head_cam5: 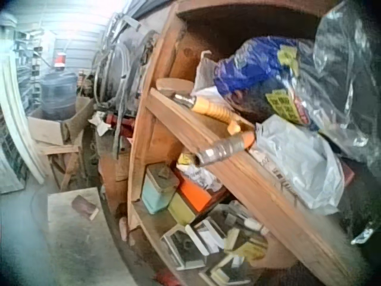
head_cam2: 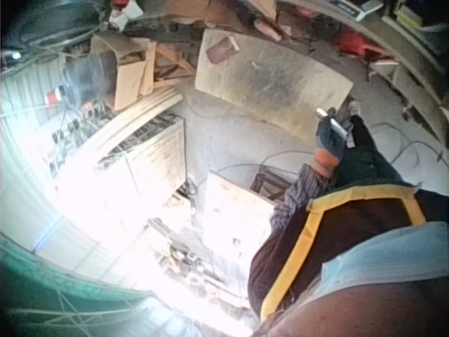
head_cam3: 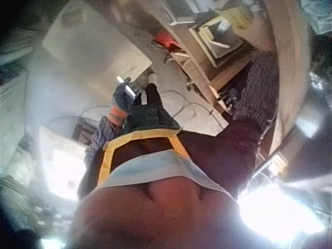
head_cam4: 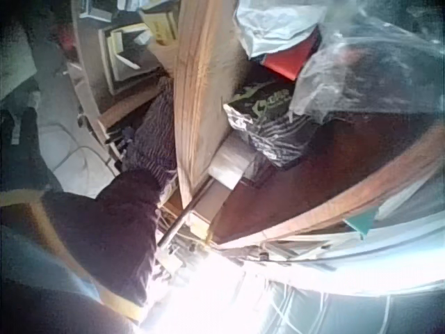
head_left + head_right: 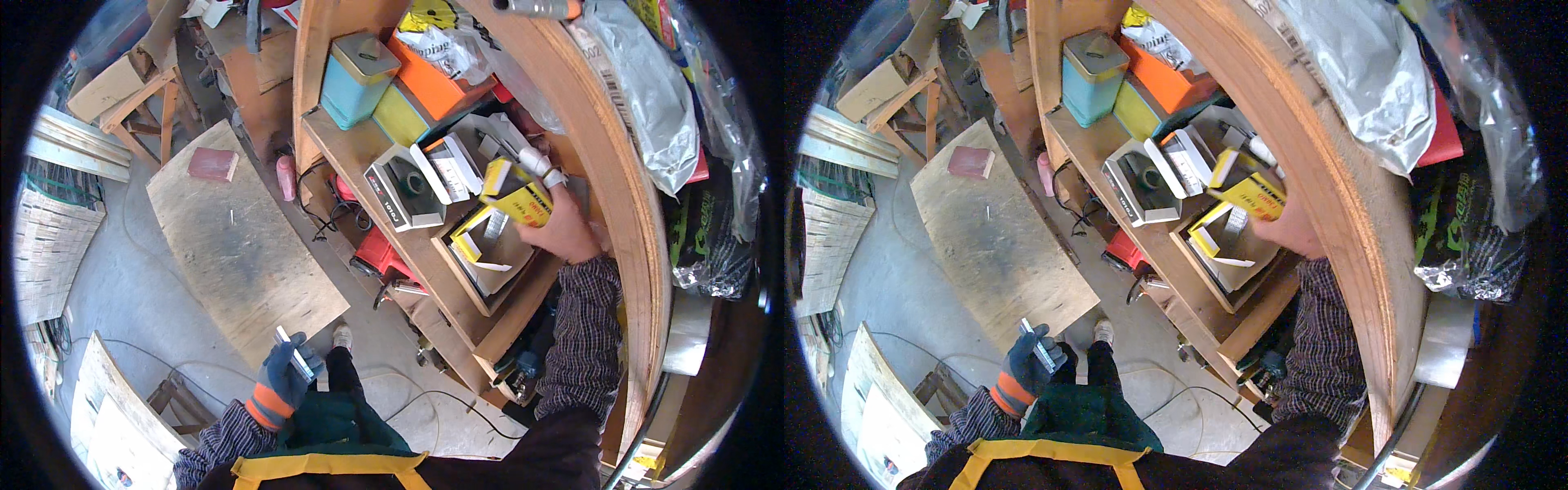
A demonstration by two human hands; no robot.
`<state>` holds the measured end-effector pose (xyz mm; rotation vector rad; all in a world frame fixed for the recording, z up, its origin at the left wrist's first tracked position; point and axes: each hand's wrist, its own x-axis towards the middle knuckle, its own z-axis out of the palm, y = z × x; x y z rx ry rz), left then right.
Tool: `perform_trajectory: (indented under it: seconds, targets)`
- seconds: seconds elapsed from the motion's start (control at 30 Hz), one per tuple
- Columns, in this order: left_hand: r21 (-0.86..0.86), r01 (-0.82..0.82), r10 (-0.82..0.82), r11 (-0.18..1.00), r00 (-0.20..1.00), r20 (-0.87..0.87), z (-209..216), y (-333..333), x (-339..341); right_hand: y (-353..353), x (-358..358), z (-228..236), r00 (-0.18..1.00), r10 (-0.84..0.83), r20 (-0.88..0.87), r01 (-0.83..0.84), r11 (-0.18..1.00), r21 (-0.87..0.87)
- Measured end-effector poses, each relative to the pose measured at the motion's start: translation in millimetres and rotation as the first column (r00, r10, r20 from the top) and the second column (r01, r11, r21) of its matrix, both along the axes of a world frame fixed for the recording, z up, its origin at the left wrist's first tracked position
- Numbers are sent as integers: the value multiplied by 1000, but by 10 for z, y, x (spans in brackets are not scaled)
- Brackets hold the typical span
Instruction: The person walks through a woodworking workshop, picks up small wooden blocks and places them on a workbench, then moves to a shelf to sort and arrange boxes of screws and other hardware. The person handles multiple small items and boxes, organizing them on the shelf.
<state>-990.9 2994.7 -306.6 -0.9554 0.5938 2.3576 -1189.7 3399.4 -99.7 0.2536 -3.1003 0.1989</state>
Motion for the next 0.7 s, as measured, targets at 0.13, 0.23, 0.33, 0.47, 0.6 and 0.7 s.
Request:
perform_trajectory:
  seconds: [0.13, 0.23, 0.33, 0.47, 0.6, 0.7]
  targets:
    - [58, -25, 26, 998, 1000, -17, 59, -53, -20, -565, 58, 77, 985, 141, 104, -103, 946, -306]
    - [61, -40, 41, 997, 999, -19, 139, -55, -11, -886, 128, 90, 981, 167, 104, -125, 938, -323]
    - [66, -7, 13, 998, 997, -78, 307, -64, -119, -1075, 288, 27, 987, 76, 143, -18, 929, -370]
    - [12, 76, -71, 997, 971, -228, 663, 52, -619, -1166, 718, -132, 999, 34, 38, -15, 910, -413]
    - [-217, 237, -316, 947, 807, -499, 1099, 448, -1534, -1109, 1315, -211, 982, -84, 172, 148, 904, -400]
    - [-679, -64, -668, 731, 134, -732, 1426, 1029, -2186, -1052, 1697, -305, 958, -144, 250, 211, 941, -266]
